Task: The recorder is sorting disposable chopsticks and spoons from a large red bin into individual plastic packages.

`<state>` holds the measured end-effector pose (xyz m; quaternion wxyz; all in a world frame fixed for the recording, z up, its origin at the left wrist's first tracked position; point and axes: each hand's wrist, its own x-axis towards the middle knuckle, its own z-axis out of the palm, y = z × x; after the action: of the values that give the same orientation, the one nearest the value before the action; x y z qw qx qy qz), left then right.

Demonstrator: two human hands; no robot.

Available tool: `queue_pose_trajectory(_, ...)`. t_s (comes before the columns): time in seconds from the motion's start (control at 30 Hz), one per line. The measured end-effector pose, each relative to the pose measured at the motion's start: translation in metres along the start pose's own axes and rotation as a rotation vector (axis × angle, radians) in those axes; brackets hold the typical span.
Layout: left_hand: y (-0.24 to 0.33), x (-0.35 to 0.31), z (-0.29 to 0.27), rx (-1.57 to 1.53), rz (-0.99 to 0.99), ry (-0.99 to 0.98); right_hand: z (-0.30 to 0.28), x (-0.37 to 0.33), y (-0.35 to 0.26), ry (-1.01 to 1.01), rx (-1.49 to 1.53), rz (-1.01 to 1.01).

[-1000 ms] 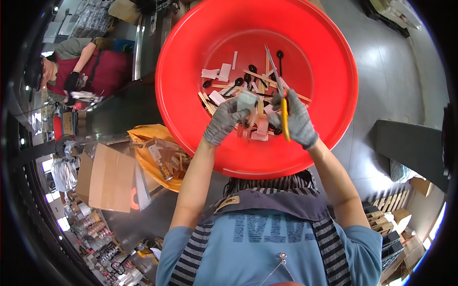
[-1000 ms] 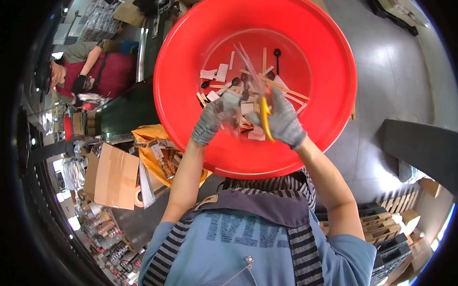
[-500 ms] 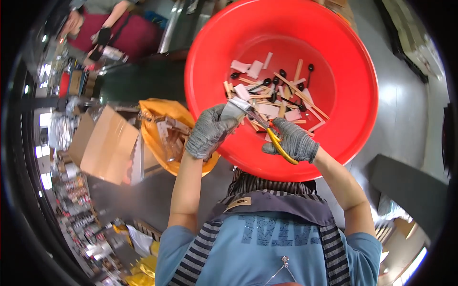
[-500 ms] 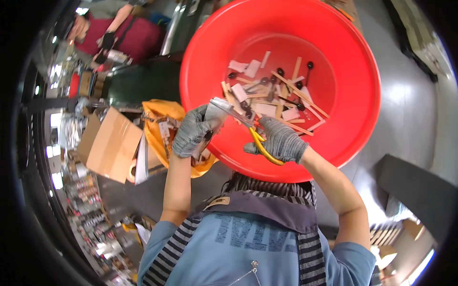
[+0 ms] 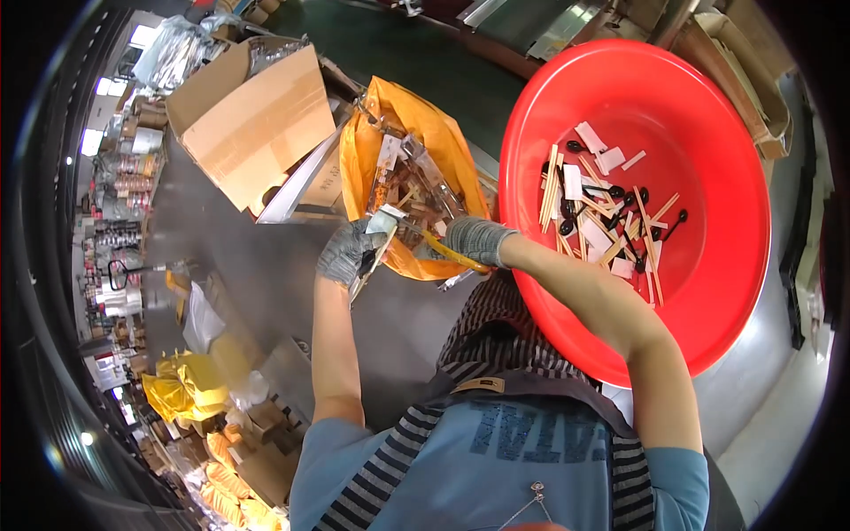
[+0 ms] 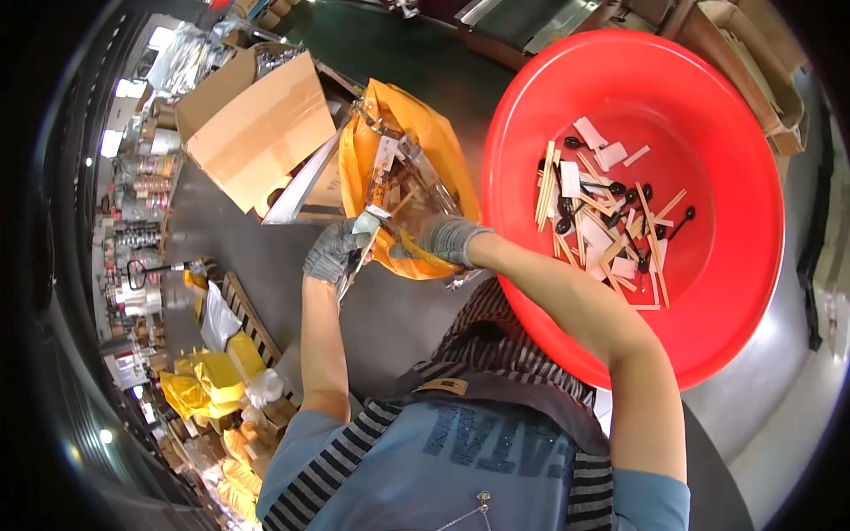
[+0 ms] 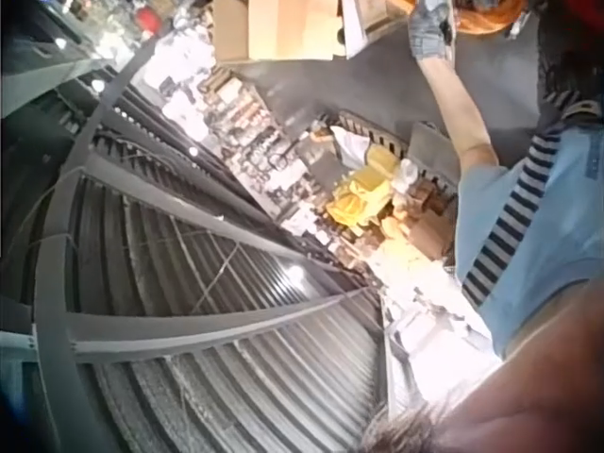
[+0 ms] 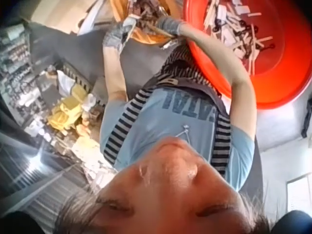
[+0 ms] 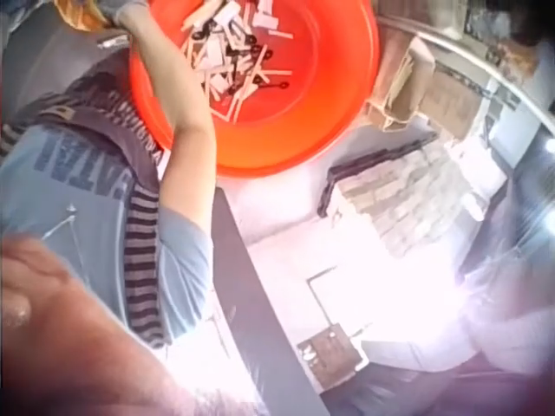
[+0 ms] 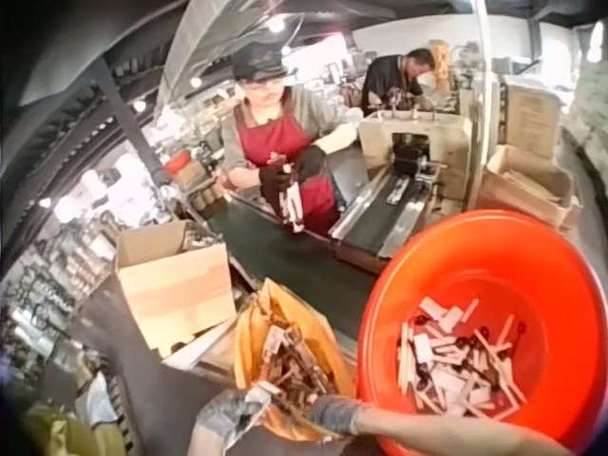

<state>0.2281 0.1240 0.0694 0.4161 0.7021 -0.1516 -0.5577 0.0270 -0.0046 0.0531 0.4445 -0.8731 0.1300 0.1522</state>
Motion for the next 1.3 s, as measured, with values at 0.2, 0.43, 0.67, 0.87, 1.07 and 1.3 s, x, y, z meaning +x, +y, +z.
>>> queue_pose_trajectory(0.2,-0.029,0.003,-0.022,-0.186,-0.019,-0.356,0.041,0.003,0.032,0.106,1.007,-0.082)
queue_pose_trajectory(0.43,0.023,0.009,0.043,-0.085,0.120,-0.067,0.070,-0.047,0.036,0.377,0.955,-0.350)
queue_pose_trajectory(0.67,0.047,-0.024,0.203,0.667,0.259,-0.593,0.084,-0.111,0.040,1.456,0.957,0.321)
queue_pose_trajectory(0.87,0.040,-0.015,0.254,0.690,-0.221,-1.025,0.083,-0.232,0.092,1.813,0.842,0.440)
queue_pose_trajectory(1.07,0.044,-0.010,0.275,0.894,0.654,-0.523,0.138,-0.279,0.132,1.977,1.264,0.487)
queue_pose_trajectory(1.3,0.082,-0.049,0.302,0.574,0.870,-0.431,0.169,-0.325,0.128,2.067,1.323,0.695)
